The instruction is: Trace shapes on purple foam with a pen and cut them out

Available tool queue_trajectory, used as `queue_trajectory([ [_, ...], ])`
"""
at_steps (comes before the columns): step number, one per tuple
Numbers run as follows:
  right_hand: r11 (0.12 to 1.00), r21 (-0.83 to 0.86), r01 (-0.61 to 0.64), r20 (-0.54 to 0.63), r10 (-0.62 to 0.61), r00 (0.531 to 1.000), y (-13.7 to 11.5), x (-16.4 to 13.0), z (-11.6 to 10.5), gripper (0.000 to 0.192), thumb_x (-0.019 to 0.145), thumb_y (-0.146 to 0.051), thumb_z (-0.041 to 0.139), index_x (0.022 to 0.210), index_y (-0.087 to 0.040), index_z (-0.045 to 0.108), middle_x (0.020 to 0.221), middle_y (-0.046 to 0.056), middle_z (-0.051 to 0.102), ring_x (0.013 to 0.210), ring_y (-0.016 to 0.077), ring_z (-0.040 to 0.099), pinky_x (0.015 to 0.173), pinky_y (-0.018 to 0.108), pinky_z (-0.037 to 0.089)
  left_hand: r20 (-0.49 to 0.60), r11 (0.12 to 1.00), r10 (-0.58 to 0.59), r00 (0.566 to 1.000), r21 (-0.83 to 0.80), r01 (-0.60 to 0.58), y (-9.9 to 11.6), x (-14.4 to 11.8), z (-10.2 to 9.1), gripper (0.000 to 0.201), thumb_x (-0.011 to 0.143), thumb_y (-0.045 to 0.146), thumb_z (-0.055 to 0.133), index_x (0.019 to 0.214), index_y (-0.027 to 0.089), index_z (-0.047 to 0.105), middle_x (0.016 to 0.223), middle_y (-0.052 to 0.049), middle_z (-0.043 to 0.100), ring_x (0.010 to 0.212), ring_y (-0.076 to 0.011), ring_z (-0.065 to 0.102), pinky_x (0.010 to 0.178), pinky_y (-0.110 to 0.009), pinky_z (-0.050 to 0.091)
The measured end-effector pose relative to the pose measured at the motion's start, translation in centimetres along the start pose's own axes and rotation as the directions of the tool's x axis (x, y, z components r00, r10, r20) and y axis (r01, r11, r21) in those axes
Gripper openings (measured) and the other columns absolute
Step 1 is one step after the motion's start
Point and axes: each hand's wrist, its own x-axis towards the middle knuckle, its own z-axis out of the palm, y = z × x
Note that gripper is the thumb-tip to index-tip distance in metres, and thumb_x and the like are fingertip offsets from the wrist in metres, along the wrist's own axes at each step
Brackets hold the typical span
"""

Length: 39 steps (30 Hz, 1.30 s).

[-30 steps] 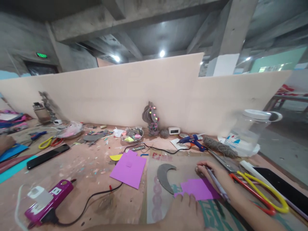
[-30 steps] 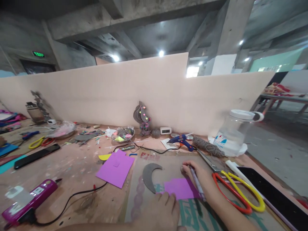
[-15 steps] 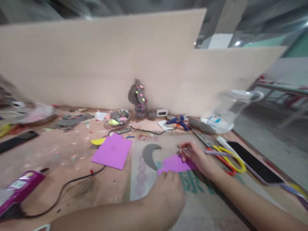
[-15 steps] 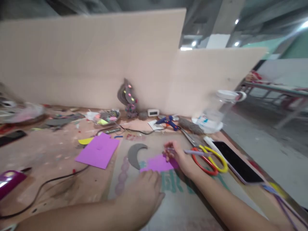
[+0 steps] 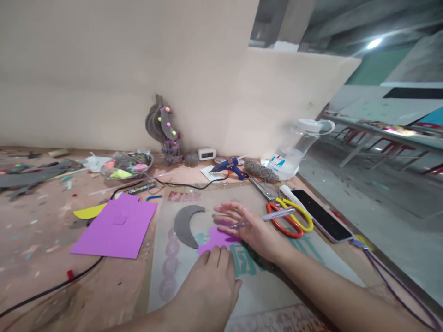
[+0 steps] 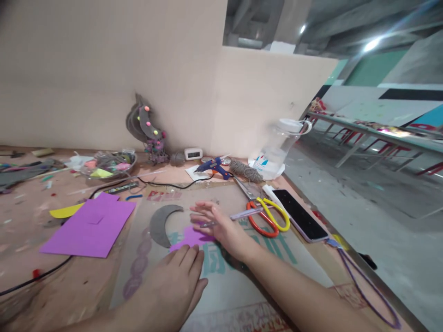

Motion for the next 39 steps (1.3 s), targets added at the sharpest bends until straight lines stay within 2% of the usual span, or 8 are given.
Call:
queue_trajectory([
  [7, 0.99, -0.117, 0.082, -0.17, -0.101, 0.98, 0.4, 0.3, -0.5, 0.047, 0.084, -0.067, 0.055, 0.099, -0.023, 0.057, 0.097, 0.005, 0.061, 0.09, 0.0215, 0.062, 0.084, 0.039, 0.05, -0.006, 0.999, -0.052, 0.999, -0.017, 0.052, 0.3, 0.0, 0.2, 0.034, 0.088, 0.033, 0.06, 0.109, 0.009, 0.071, 0.099, -0.012, 0.073, 0.086, -0.0251, 0.065, 0.07, -0.036, 0.055],
  [10, 0.946, -0.287, 0.153, -0.247, -0.228, 0.942, 0.2, 0.4, -1.2, 0.038, 0.091, -0.061, 0.049, 0.087, -0.023, 0.051, 0.066, -0.004, 0.05, 0.063, 0.0146, 0.052, 0.067, 0.03, 0.047, -0.014, 0.997, -0.068, 0.998, -0.024, 0.067, 0.3, 0.1, 0.3, 0.033, 0.086, 0.035, 0.062, 0.106, 0.011, 0.073, 0.093, -0.01, 0.072, 0.081, -0.0251, 0.064, 0.066, -0.037, 0.054],
  [13, 0.917, -0.388, 0.089, -0.214, -0.184, 0.959, 0.0, 0.3, -1.3, 0.024, 0.091, -0.047, 0.054, 0.086, -0.025, 0.046, 0.052, -0.008, 0.041, 0.047, 0.013, 0.039, 0.049, 0.025, 0.033, -0.062, 0.998, -0.06, 0.996, -0.02, 0.059, 0.0, 0.2, 0.7, 0.036, 0.084, 0.039, 0.064, 0.106, 0.012, 0.073, 0.095, -0.009, 0.073, 0.081, -0.0244, 0.064, 0.067, -0.036, 0.053],
  [16, 0.907, -0.421, 0.028, -0.212, -0.128, 0.969, 0.0, 0.4, -0.7, 0.016, 0.082, -0.032, 0.062, 0.084, -0.024, 0.048, 0.057, -0.007, 0.046, 0.046, 0.0117, 0.038, 0.046, 0.024, 0.027, -0.088, 1.0, -0.03, 0.996, -0.002, 0.03, -0.2, 0.1, 1.3, 0.04, 0.086, 0.041, 0.063, 0.111, 0.011, 0.071, 0.108, -0.01, 0.073, 0.086, -0.0242, 0.063, 0.069, -0.036, 0.051],
  [19, 0.878, -0.479, -0.013, -0.219, -0.105, 0.97, 0.0, 0.6, -0.2, 0.012, 0.074, -0.024, 0.064, 0.076, -0.022, 0.052, 0.062, -0.005, 0.05, 0.051, 0.0116, 0.042, 0.049, 0.024, 0.031, -0.073, 1.0, -0.017, 0.997, -0.008, 0.016, -0.1, -0.1, 1.4, 0.041, 0.089, 0.04, 0.059, 0.113, 0.009, 0.069, 0.111, -0.012, 0.073, 0.09, -0.0245, 0.063, 0.073, -0.037, 0.05],
  [26, 0.833, -0.553, 0.002, -0.237, -0.159, 0.959, -0.6, 0.5, -0.2, 0.022, 0.077, -0.038, 0.067, 0.077, -0.02, 0.054, 0.062, -0.003, 0.059, 0.055, 0.0128, 0.052, 0.054, 0.025, 0.037, 0.033, 0.998, -0.035, 0.999, -0.05, 0.036, 0.2, -0.3, 0.6, 0.037, 0.093, 0.03, 0.054, 0.118, 0.006, 0.066, 0.118, -0.016, 0.071, 0.101, -0.0278, 0.064, 0.085, -0.04, 0.049],
  [33, 0.757, -0.653, 0.03, -0.158, -0.175, 0.972, 0.0, 0.8, -0.1, 0.029, 0.08, -0.038, 0.067, 0.071, -0.022, 0.045, 0.059, -0.006, 0.049, 0.052, 0.0096, 0.041, 0.05, 0.023, 0.031, -0.012, 0.997, -0.023, 1.0, -0.069, 0.023, 0.1, -0.2, 1.8, 0.038, 0.094, 0.028, 0.049, 0.118, 0.005, 0.067, 0.121, -0.018, 0.07, 0.098, -0.0277, 0.064, 0.08, -0.039, 0.048],
  [39, 0.627, -0.779, 0.03, -0.16, -0.246, 0.956, 1.1, 1.6, -0.8, 0.028, 0.081, -0.03, 0.057, 0.064, -0.023, 0.036, 0.054, -0.007, 0.038, 0.051, 0.0107, 0.036, 0.05, 0.025, 0.027, 0.017, 0.995, -0.056, 0.998, -0.076, 0.057, 0.3, -0.5, 1.2, 0.038, 0.097, 0.024, 0.042, 0.121, 0.004, 0.064, 0.123, -0.017, 0.069, 0.103, -0.0275, 0.062, 0.086, -0.041, 0.045],
])
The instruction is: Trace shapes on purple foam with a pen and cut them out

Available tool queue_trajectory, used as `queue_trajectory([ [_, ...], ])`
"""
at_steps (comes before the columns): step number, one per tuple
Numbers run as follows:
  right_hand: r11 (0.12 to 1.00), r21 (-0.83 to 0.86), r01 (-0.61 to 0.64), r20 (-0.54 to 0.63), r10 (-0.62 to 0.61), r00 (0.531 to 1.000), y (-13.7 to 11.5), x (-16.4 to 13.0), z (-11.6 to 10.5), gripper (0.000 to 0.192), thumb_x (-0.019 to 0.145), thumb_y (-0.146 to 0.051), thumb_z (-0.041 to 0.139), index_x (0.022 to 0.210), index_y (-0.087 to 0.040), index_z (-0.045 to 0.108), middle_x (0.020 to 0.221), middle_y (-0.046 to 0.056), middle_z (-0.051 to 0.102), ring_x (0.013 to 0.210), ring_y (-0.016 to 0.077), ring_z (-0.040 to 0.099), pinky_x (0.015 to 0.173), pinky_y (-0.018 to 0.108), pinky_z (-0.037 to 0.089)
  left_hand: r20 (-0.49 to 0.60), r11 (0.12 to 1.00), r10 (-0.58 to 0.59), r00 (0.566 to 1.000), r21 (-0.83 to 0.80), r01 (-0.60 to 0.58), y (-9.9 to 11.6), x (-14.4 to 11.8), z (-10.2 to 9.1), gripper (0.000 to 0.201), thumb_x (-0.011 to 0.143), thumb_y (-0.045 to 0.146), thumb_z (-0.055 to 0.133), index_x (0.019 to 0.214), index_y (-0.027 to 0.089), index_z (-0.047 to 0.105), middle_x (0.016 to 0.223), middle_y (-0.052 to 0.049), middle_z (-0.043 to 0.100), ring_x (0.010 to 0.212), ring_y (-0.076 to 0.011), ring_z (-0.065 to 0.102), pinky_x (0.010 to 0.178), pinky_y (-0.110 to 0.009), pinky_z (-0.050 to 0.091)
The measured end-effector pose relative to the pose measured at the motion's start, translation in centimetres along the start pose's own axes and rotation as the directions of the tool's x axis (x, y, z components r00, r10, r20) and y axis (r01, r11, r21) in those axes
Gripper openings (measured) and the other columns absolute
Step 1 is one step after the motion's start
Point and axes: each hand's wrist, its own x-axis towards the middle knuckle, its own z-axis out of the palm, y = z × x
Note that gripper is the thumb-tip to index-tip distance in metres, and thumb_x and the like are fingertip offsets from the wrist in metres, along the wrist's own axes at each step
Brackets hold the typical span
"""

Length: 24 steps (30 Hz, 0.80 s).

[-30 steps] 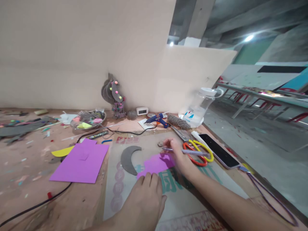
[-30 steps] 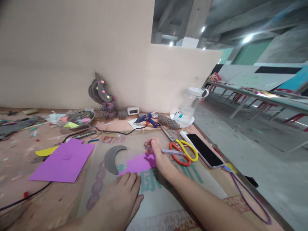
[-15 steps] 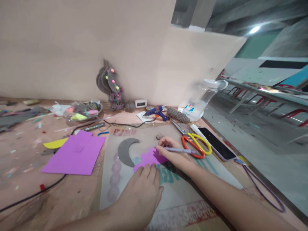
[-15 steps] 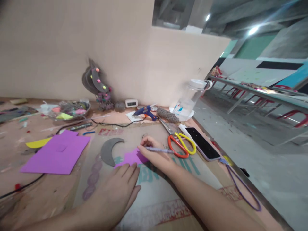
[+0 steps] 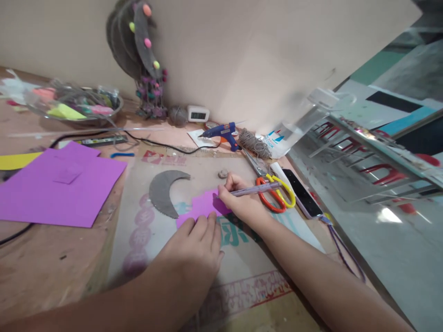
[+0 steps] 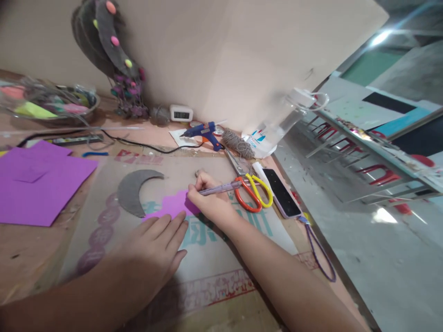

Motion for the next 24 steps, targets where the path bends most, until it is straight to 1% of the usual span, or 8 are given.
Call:
queue_trajectory([
  [4, 0.999, -0.05, -0.018, -0.041, 0.016, 0.999, 0.03, 0.08, 0.0, 0.027, 0.079, -0.026, 0.056, 0.062, -0.023, 0.035, 0.052, -0.007, 0.036, 0.049, 0.0105, 0.035, 0.05, 0.025, 0.027, 0.001, 1.0, 0.011, 1.0, -0.014, -0.011, -0.04, -0.06, -0.03, 0.039, 0.096, 0.024, 0.041, 0.121, 0.005, 0.063, 0.122, -0.017, 0.068, 0.103, -0.028, 0.062, 0.084, -0.041, 0.044],
  [7, 0.999, -0.031, -0.006, -0.022, 0.006, 1.0, -0.1, 0.03, 0.05, 0.027, 0.079, -0.027, 0.055, 0.062, -0.023, 0.035, 0.053, -0.007, 0.035, 0.048, 0.0099, 0.034, 0.05, 0.025, 0.027, 0.024, 1.0, 0.019, 1.0, -0.017, -0.019, -0.05, -0.07, 0.19, 0.039, 0.095, 0.025, 0.044, 0.123, 0.005, 0.062, 0.124, -0.018, 0.067, 0.103, -0.0285, 0.061, 0.084, -0.041, 0.044],
  [10, 0.999, -0.04, 0.022, -0.013, -0.023, 1.0, -0.26, -0.05, 0.07, 0.027, 0.08, -0.026, 0.054, 0.062, -0.023, 0.034, 0.054, -0.007, 0.035, 0.049, 0.0095, 0.033, 0.05, 0.025, 0.028, 0.021, 0.999, 0.04, 0.999, -0.002, -0.04, -0.08, -0.05, 0.23, 0.04, 0.093, 0.026, 0.048, 0.124, 0.004, 0.062, 0.126, -0.019, 0.066, 0.105, -0.0291, 0.061, 0.085, -0.041, 0.043],
  [17, 0.997, -0.063, 0.039, -0.011, -0.04, 0.999, -0.16, -0.07, 0.1, 0.027, 0.081, -0.026, 0.054, 0.063, -0.023, 0.034, 0.055, -0.007, 0.035, 0.05, 0.0098, 0.033, 0.05, 0.025, 0.028, 0.042, 0.999, 0.036, 0.998, 0.007, -0.036, -0.2, -0.08, -0.11, 0.04, 0.095, 0.028, 0.047, 0.123, 0.005, 0.063, 0.125, -0.018, 0.067, 0.104, -0.028, 0.062, 0.084, -0.041, 0.044],
  [24, 0.995, -0.081, 0.051, -0.008, -0.052, 0.999, -0.19, -0.03, 0.12, 0.027, 0.082, -0.026, 0.054, 0.063, -0.023, 0.035, 0.054, -0.007, 0.036, 0.049, 0.0101, 0.034, 0.05, 0.025, 0.028, 0.046, 0.999, 0.041, 0.998, 0.011, -0.042, -0.09, -0.18, 0.23, 0.041, 0.094, 0.027, 0.048, 0.125, 0.004, 0.061, 0.128, -0.02, 0.065, 0.105, -0.029, 0.061, 0.086, -0.042, 0.043],
])
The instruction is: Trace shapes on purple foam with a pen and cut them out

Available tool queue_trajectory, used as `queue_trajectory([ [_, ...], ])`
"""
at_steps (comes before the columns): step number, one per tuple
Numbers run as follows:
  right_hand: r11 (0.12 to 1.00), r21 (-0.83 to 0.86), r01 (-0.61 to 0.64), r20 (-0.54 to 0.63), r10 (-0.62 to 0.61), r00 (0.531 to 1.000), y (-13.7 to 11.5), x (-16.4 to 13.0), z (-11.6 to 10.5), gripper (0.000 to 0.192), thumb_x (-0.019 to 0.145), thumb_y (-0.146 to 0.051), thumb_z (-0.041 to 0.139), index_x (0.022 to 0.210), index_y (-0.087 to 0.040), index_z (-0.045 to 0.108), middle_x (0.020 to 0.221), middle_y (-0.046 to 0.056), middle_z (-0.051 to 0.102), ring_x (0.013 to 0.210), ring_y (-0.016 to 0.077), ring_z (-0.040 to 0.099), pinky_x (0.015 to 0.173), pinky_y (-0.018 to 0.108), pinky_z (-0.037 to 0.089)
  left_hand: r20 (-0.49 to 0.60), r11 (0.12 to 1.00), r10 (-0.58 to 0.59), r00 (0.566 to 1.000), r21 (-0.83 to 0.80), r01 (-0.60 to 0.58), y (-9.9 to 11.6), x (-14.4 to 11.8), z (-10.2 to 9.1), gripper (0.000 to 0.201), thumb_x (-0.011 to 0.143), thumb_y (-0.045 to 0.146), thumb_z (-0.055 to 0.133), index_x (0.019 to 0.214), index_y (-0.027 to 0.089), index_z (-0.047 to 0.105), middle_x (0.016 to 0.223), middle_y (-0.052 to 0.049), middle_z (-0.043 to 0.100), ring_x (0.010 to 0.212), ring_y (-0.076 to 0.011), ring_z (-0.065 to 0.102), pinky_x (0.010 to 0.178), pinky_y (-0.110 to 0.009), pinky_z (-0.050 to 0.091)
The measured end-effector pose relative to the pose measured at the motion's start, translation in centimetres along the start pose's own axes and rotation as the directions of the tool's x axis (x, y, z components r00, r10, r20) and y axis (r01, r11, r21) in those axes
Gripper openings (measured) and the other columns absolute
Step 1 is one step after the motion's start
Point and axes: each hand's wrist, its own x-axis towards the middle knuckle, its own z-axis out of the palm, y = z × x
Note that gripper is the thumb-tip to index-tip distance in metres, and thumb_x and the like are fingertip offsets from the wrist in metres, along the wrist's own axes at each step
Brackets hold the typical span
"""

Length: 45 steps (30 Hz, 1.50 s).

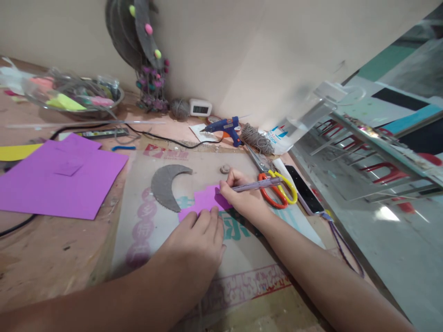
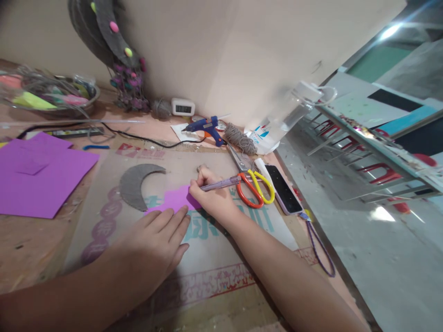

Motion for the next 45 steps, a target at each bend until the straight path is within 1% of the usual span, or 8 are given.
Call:
queue_trajectory([
  [12, 0.997, 0.039, -0.066, 0.04, 0.064, 0.997, -0.4, -0.1, 0.1, 0.028, 0.079, -0.033, 0.057, 0.063, -0.024, 0.036, 0.051, -0.007, 0.04, 0.047, 0.0104, 0.037, 0.047, 0.024, 0.027, -0.035, 1.0, 0.009, 0.999, 0.015, -0.009, -0.3, 0.2, -0.2, 0.039, 0.095, 0.028, 0.047, 0.121, 0.005, 0.065, 0.123, -0.018, 0.068, 0.101, -0.0281, 0.062, 0.083, -0.041, 0.044],
  [22, 0.999, 0.015, -0.032, 0.062, 0.031, 0.998, -0.3, 0.1, -0.4, 0.026, 0.076, -0.025, 0.054, 0.06, -0.023, 0.034, 0.053, -0.007, 0.037, 0.049, 0.0093, 0.034, 0.047, 0.023, 0.027, -0.041, 1.0, 0.003, 0.999, 0.01, -0.003, -0.2, 0.3, -0.3, 0.038, 0.095, 0.028, 0.048, 0.12, 0.005, 0.065, 0.121, -0.017, 0.069, 0.103, -0.0269, 0.063, 0.083, -0.04, 0.043],
  [29, 1.0, 0.018, 0.013, 0.033, -0.013, 0.999, 0.2, 0.2, -0.4, 0.025, 0.077, -0.022, 0.053, 0.061, -0.023, 0.033, 0.055, -0.007, 0.035, 0.05, 0.0097, 0.034, 0.049, 0.024, 0.027, -0.011, 1.0, -0.004, 1.0, -0.012, 0.004, -0.3, 0.4, -0.7, 0.038, 0.097, 0.029, 0.046, 0.12, 0.006, 0.066, 0.123, -0.018, 0.068, 0.101, -0.0268, 0.062, 0.083, -0.04, 0.044],
  [33, 0.998, 0.005, 0.059, 0.01, -0.059, 0.998, 0.4, 0.3, -0.3, 0.026, 0.078, -0.021, 0.052, 0.061, -0.023, 0.033, 0.057, -0.007, 0.035, 0.051, 0.0101, 0.034, 0.051, 0.024, 0.029, -0.069, 1.0, 0.004, 0.998, -0.006, -0.004, -0.3, 0.3, -0.4, 0.038, 0.094, 0.028, 0.048, 0.117, 0.005, 0.068, 0.12, -0.019, 0.07, 0.098, -0.0281, 0.063, 0.082, -0.04, 0.044],
  [38, 0.999, 0.014, 0.041, 0.007, -0.041, 0.999, 0.3, 0.1, -0.1, 0.027, 0.08, -0.023, 0.054, 0.062, -0.023, 0.034, 0.056, -0.007, 0.036, 0.051, 0.0105, 0.034, 0.051, 0.024, 0.03, -0.072, 1.0, 0.017, 0.997, 0.007, -0.016, -0.4, 0.3, -0.3, 0.039, 0.093, 0.029, 0.051, 0.118, 0.005, 0.068, 0.123, -0.019, 0.069, 0.098, -0.0284, 0.063, 0.08, -0.04, 0.044],
  [40, 0.998, 0.06, 0.009, -0.017, -0.008, 1.0, 0.2, 0.1, -0.4, 0.028, 0.083, -0.027, 0.055, 0.063, -0.023, 0.036, 0.055, -0.007, 0.039, 0.05, 0.0107, 0.036, 0.05, 0.024, 0.031, -0.058, 1.0, 0.017, 0.998, 0.005, -0.017, -0.5, 0.4, -0.3, 0.038, 0.092, 0.029, 0.052, 0.118, 0.005, 0.068, 0.123, -0.018, 0.069, 0.096, -0.0276, 0.064, 0.076, -0.039, 0.045],
  [42, 0.994, 0.113, 0.0, -0.067, 0.008, 0.998, 0.2, 0.3, -1.0, 0.024, 0.089, -0.034, 0.055, 0.07, -0.023, 0.045, 0.055, -0.006, 0.048, 0.049, 0.0117, 0.042, 0.05, 0.025, 0.035, -0.053, 1.0, 0.024, 0.998, -0.004, -0.024, -0.6, 0.5, -0.3, 0.038, 0.092, 0.029, 0.053, 0.118, 0.006, 0.068, 0.123, -0.017, 0.069, 0.093, -0.027, 0.064, 0.074, -0.038, 0.045],
  [45, 0.986, -0.028, 0.162, -0.153, -0.165, 0.974, 1.2, 1.2, -2.1, 0.021, 0.094, -0.039, 0.051, 0.092, -0.022, 0.062, 0.078, 0.002, 0.068, 0.069, 0.0178, 0.061, 0.067, 0.031, 0.048, -0.071, 0.999, 0.027, 0.997, -0.021, -0.029, -0.6, 0.5, -0.2, 0.039, 0.09, 0.029, 0.055, 0.119, 0.007, 0.068, 0.125, -0.017, 0.068, 0.093, -0.0273, 0.064, 0.075, -0.039, 0.046],
])
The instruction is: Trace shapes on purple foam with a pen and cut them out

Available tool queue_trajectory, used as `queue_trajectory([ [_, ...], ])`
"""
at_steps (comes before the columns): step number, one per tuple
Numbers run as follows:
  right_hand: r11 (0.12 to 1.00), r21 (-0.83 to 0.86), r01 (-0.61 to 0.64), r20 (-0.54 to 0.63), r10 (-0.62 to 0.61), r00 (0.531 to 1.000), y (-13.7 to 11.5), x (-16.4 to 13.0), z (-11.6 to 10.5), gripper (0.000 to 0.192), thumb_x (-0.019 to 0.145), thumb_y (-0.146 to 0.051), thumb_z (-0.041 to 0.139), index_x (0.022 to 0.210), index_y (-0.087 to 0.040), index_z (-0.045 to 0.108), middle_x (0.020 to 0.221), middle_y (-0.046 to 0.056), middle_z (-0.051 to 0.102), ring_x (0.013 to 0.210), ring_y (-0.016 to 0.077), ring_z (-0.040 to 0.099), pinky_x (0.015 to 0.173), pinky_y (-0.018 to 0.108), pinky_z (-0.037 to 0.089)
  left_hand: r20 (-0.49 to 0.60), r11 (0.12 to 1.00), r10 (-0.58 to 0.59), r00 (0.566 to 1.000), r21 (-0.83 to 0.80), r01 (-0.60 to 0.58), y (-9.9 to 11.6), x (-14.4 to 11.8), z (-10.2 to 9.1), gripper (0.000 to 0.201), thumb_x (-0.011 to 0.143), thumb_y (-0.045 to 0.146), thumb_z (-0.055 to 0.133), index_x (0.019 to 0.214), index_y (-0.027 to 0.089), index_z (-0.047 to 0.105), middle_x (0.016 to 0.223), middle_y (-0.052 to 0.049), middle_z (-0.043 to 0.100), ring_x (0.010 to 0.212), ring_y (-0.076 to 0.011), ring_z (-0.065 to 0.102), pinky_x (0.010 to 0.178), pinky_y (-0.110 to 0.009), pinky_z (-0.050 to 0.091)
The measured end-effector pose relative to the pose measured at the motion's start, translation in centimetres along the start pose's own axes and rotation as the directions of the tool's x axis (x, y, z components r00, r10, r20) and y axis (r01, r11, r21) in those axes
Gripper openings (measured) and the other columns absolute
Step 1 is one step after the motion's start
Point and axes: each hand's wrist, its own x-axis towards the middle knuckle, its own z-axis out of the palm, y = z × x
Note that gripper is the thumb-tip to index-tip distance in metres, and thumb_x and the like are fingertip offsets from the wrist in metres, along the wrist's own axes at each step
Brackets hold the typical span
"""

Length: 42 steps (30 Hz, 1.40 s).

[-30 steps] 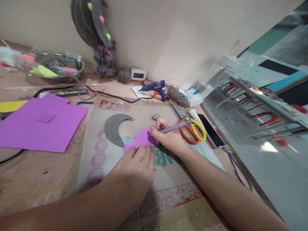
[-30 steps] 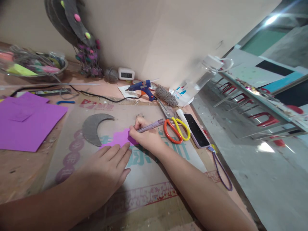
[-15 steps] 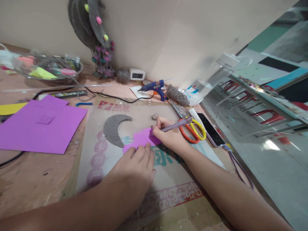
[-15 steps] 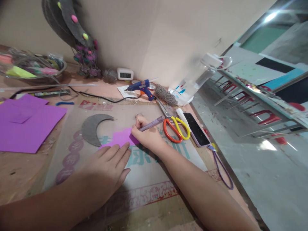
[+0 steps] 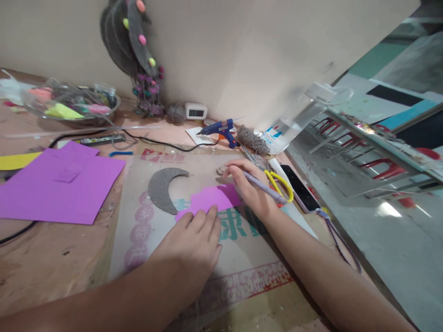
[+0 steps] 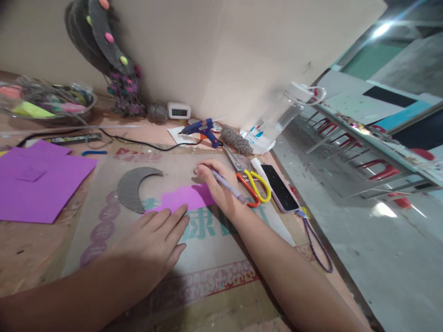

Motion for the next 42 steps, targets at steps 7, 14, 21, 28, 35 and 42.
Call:
queue_trajectory([
  [7, 0.927, -0.335, 0.169, 0.117, -0.137, 0.984, 3.3, 1.2, 0.3, 0.015, 0.087, -0.026, 0.062, 0.098, -0.019, 0.07, 0.094, 0.009, 0.065, 0.091, 0.0236, 0.059, 0.084, 0.037, 0.046, -0.009, 0.996, -0.08, 0.997, -0.033, 0.08, 0.6, -0.5, 0.5, 0.037, 0.09, 0.023, 0.053, 0.121, 0.008, 0.067, 0.129, -0.014, 0.067, 0.11, -0.0284, 0.059, 0.094, -0.043, 0.043],
  [14, 0.995, -0.003, -0.103, 0.41, 0.095, 0.907, -0.9, -0.1, -1.6, 0.011, 0.085, -0.023, 0.062, 0.096, -0.02, 0.064, 0.087, 0.002, 0.069, 0.077, 0.0172, 0.065, 0.072, 0.03, 0.05, 0.0, 0.997, -0.063, 0.998, -0.046, 0.063, 0.4, -0.5, 0.4, 0.039, 0.092, 0.026, 0.052, 0.125, 0.009, 0.064, 0.135, -0.014, 0.062, 0.113, -0.0296, 0.058, 0.095, -0.044, 0.042],
  [21, 0.978, -0.064, 0.199, 0.509, -0.14, 0.85, -1.7, -1.3, -0.8, 0.012, 0.092, -0.021, 0.057, 0.097, -0.018, 0.068, 0.094, 0.006, 0.065, 0.082, 0.017, 0.064, 0.076, 0.031, 0.05, 0.031, 0.996, -0.073, 0.997, -0.039, 0.074, 0.5, 0.0, 0.0, 0.039, 0.093, 0.028, 0.05, 0.123, 0.008, 0.066, 0.122, -0.011, 0.07, 0.108, -0.0275, 0.06, 0.092, -0.041, 0.043],
  [28, 0.99, -0.044, 0.131, 0.513, -0.09, 0.854, -1.5, -1.1, -0.4, 0.01, 0.092, -0.026, 0.059, 0.093, -0.021, 0.067, 0.091, 0.004, 0.067, 0.081, 0.0177, 0.064, 0.076, 0.031, 0.051, 0.027, 0.998, -0.05, 0.998, -0.023, 0.051, 0.5, 0.2, -0.1, 0.039, 0.092, 0.028, 0.052, 0.121, 0.006, 0.066, 0.124, -0.015, 0.069, 0.107, -0.0281, 0.06, 0.089, -0.042, 0.043],
  [35, 0.975, -0.111, 0.192, 0.476, -0.117, 0.871, -2.0, -0.8, -0.2, 0.012, 0.094, -0.02, 0.054, 0.096, -0.02, 0.066, 0.097, 0.006, 0.064, 0.086, 0.0183, 0.062, 0.078, 0.032, 0.048, 0.028, 0.999, -0.024, 0.999, -0.025, 0.024, 0.4, 0.4, -0.2, 0.036, 0.092, 0.023, 0.051, 0.118, 0.006, 0.067, 0.123, -0.016, 0.069, 0.105, -0.0277, 0.06, 0.086, -0.041, 0.046],
  [42, 0.986, -0.062, 0.157, 0.575, -0.093, 0.813, -2.0, -0.8, -0.7, 0.008, 0.091, -0.022, 0.057, 0.089, -0.02, 0.065, 0.09, 0.003, 0.064, 0.082, 0.0172, 0.062, 0.077, 0.031, 0.049, 0.112, 1.0, -0.01, 0.994, -0.027, 0.014, 0.3, 0.6, -0.5, 0.037, 0.091, 0.024, 0.052, 0.121, 0.005, 0.065, 0.121, -0.017, 0.068, 0.103, -0.0286, 0.061, 0.081, -0.042, 0.048],
])
